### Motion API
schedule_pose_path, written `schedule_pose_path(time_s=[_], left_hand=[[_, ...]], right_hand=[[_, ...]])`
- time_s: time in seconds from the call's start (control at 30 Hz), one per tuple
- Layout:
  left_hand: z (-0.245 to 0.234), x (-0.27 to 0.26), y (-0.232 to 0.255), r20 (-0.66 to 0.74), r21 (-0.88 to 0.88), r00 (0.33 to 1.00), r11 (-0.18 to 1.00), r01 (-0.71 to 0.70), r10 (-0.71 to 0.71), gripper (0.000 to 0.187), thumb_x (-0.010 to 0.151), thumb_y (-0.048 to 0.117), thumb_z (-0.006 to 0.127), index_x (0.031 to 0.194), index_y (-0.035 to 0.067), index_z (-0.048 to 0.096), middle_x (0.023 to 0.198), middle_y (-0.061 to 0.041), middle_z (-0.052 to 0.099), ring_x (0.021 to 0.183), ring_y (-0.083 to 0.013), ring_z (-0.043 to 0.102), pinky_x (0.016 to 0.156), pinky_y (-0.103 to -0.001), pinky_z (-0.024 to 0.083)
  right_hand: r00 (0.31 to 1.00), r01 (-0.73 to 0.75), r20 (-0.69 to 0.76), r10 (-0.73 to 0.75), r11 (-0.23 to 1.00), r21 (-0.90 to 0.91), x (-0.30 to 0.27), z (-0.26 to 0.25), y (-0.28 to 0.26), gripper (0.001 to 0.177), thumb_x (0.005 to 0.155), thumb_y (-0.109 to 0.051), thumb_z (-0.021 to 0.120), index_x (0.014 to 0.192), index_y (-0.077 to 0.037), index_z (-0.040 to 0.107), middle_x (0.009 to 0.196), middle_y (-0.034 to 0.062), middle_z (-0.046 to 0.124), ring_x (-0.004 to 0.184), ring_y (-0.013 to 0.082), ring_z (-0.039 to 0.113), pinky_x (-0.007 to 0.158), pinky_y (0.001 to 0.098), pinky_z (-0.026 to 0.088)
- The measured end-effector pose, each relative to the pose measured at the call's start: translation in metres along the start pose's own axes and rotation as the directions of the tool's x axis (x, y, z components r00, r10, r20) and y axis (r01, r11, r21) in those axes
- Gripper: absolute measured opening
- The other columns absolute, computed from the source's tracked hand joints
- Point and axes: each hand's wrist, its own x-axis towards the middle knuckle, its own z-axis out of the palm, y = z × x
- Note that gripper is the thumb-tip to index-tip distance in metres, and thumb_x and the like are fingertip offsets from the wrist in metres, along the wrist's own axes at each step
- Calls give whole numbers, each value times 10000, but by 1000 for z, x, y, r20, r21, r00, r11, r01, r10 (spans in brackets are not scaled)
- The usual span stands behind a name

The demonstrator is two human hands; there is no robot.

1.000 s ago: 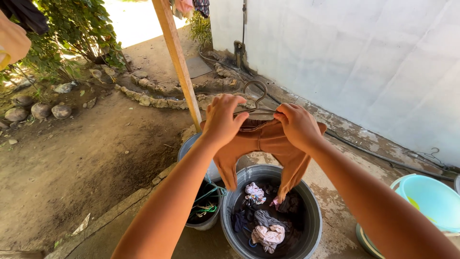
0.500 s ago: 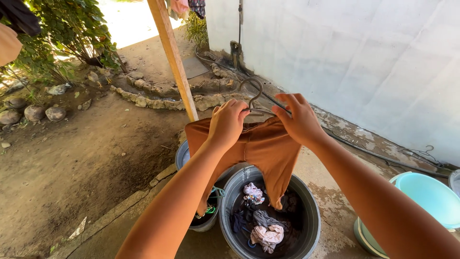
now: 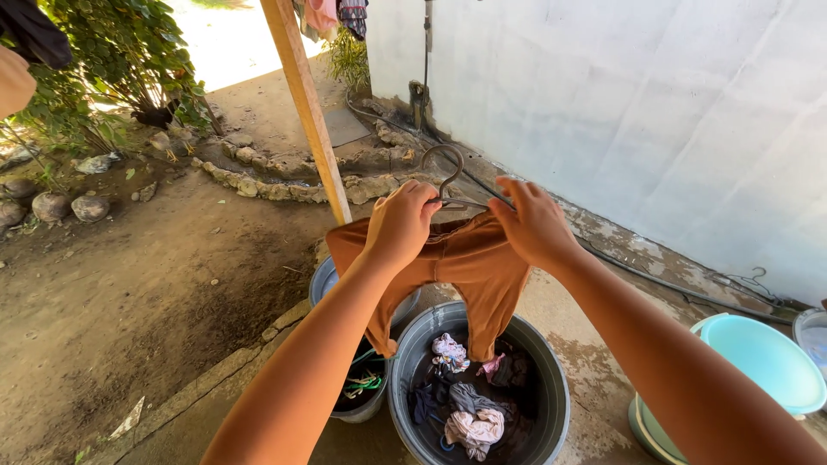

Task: The person washes clothes in basins of water and hangs them up on hangers in an outdoor utility area.

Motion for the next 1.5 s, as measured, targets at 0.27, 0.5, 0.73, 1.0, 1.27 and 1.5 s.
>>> schedule_pose_path(time_s=[0.27, 0.5, 0.73, 1.0, 1.27, 1.5], left_hand=[[-2, 4, 7, 8, -53, 1000, 999, 6, -6, 137, 964, 212, 669, 972, 75, 678, 979, -84, 693, 911, -338, 677, 784, -456, 516], [-6, 15, 23, 8, -61, 1000, 998, -29, 30, 119, 942, 191, 672, 965, 75, 682, 950, -89, 692, 886, -335, 677, 770, -458, 504], [3, 20, 30, 1, -109, 998, 992, -69, 70, 130, 950, 206, 674, 958, 76, 685, 959, -80, 705, 891, -330, 679, 771, -446, 509], [-3, 24, 44, 8, -120, 996, 989, -91, 93, 130, 953, 203, 680, 945, 73, 691, 923, -77, 701, 837, -309, 688, 779, -445, 512], [3, 33, 62, 20, -122, 992, 985, -121, 124, 138, 955, 209, 678, 937, 74, 699, 910, -75, 707, 818, -310, 691, 766, -448, 514], [9, 33, 88, 108, -212, 989, 974, -79, 104, 135, 948, 199, 678, 949, 66, 700, 963, -89, 703, 848, -329, 686, 731, -446, 521]], right_hand=[[987, -91, 121, 107, 987, -133, -6, -19, -11, 522, 1052, -497, 423, 1407, -135, 545, 1306, 121, 630, 1265, 310, 570, 1100, 490, 405], [995, -62, 67, 74, 985, -160, -10, -23, 11, 516, 1031, -462, 477, 1441, -151, 517, 1353, 120, 585, 1330, 330, 484, 1105, 535, 343], [997, -74, -7, 74, 990, -116, -23, -40, 14, 533, 1005, -429, 517, 1460, -152, 501, 1346, 117, 590, 1268, 313, 534, 1067, 509, 399], [989, -139, 39, 145, 982, -129, -40, -59, 17, 410, 1010, -376, 553, 1345, -145, 601, 1176, 108, 685, 1148, 323, 612, 991, 467, 463], [990, -127, -68, 121, 986, -104, -59, -77, 29, 409, 951, -319, 624, 1286, -87, 628, 1165, 146, 653, 1119, 351, 610, 962, 477, 473], [993, -99, -74, 90, 986, -137, -73, -85, 35, 508, 906, -267, 660, 1388, -143, 562, 1289, 154, 611, 1239, 372, 560, 1032, 510, 429]])
